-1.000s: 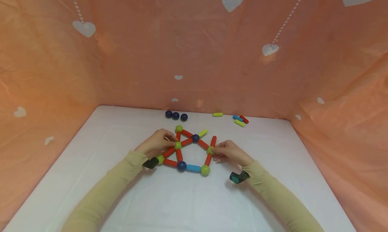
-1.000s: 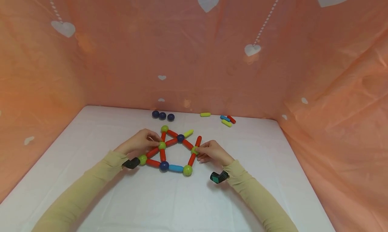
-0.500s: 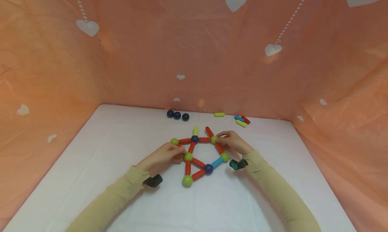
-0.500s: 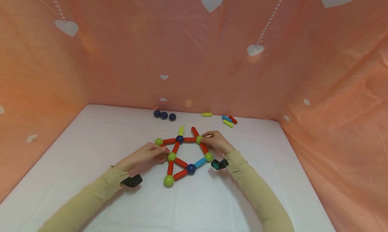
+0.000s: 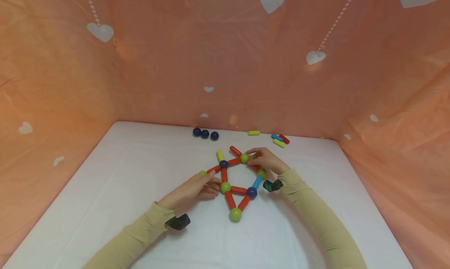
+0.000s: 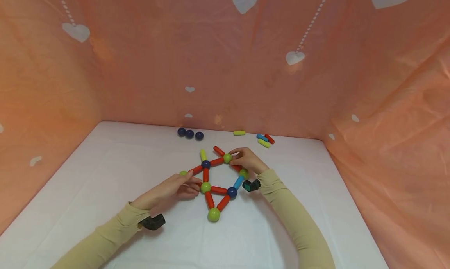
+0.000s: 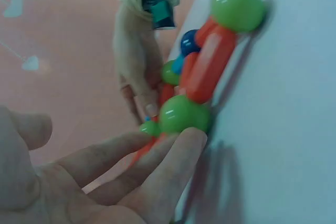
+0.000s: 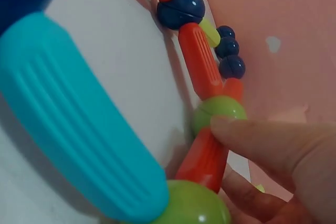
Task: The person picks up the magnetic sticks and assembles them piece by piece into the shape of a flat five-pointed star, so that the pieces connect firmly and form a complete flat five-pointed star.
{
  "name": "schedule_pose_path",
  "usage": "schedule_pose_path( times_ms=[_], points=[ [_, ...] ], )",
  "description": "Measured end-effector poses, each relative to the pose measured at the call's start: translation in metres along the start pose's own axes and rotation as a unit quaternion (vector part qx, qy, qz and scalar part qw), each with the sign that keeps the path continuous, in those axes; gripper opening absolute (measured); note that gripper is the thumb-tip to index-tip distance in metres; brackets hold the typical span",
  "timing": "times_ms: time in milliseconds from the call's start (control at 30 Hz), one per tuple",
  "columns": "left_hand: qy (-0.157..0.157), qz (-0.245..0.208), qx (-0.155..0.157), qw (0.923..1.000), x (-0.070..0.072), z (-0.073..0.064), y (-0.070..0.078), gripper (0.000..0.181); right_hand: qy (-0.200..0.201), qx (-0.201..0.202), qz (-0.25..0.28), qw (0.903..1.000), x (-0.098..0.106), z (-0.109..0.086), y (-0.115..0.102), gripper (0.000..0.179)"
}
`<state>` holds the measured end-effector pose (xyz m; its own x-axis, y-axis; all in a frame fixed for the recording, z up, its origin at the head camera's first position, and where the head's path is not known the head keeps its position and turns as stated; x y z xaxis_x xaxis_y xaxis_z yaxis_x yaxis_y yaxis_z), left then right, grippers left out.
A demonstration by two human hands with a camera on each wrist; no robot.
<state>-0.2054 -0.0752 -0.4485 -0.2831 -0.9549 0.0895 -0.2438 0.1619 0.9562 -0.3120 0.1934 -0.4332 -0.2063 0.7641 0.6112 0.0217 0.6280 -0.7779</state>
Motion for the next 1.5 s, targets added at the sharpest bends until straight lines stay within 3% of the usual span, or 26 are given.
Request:
schedule_pose_path(
  times_ms=[67,200,367,500,600,800,1033,1267,1500],
  points=[
    [-0.003,0.007,-0.006,1.0000,0.004,0.002,0.007,0.055,-0.003,0.002,0.001,1.0000,0.000,0.000,0.000,0.042],
    [0.003,0.049,-0.061,0.9969,0.016,0.016,0.032,0.051,-0.006,0.007,-0.001,1.0000,0.000,0.001,0.001,0.041],
    [0.052,0.042,-0.127,0.9896,0.036,0.053,0.059,0.052,-0.005,0.014,-0.003,0.9999,0.002,0.002,0.001,0.041],
    [0.098,0.006,-0.147,0.9843,0.050,0.090,0.066,0.056,-0.008,0.017,0.002,0.9998,0.002,0.003,0.002,0.041],
    [0.120,-0.029,-0.142,0.9822,0.057,0.111,0.067,0.059,-0.009,0.018,0.005,0.9998,0.002,0.005,0.004,0.041],
    [0.141,-0.058,-0.134,0.9792,0.063,0.139,0.064,0.057,-0.008,0.021,0.009,0.9997,0.001,0.008,0.005,0.041],
    [0.129,-0.049,-0.087,0.9866,0.055,0.152,0.060,0.067,-0.008,0.014,0.013,0.9998,0.003,0.005,0.006,0.040],
    [0.111,0.006,-0.081,0.9905,0.044,0.157,0.063,0.078,-0.003,0.012,0.017,0.9998,0.002,0.004,0.006,0.040],
    [0.114,0.053,-0.089,0.9881,0.033,0.159,0.065,0.084,0.002,0.017,0.013,0.9998,-0.001,0.004,0.007,0.041]
  ],
)
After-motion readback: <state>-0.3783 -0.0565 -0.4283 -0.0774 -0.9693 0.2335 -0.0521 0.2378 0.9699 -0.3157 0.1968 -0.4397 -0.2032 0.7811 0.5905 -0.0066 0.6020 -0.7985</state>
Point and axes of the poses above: each hand's wrist, its own z-axis towards the middle knuckle, its own x-axis out of the back of the hand, y = z × x, the point moved 3 cm from there along z, towards the middle knuckle, and after that the axes turned 15 degrees about y, right-handed, at the moved point
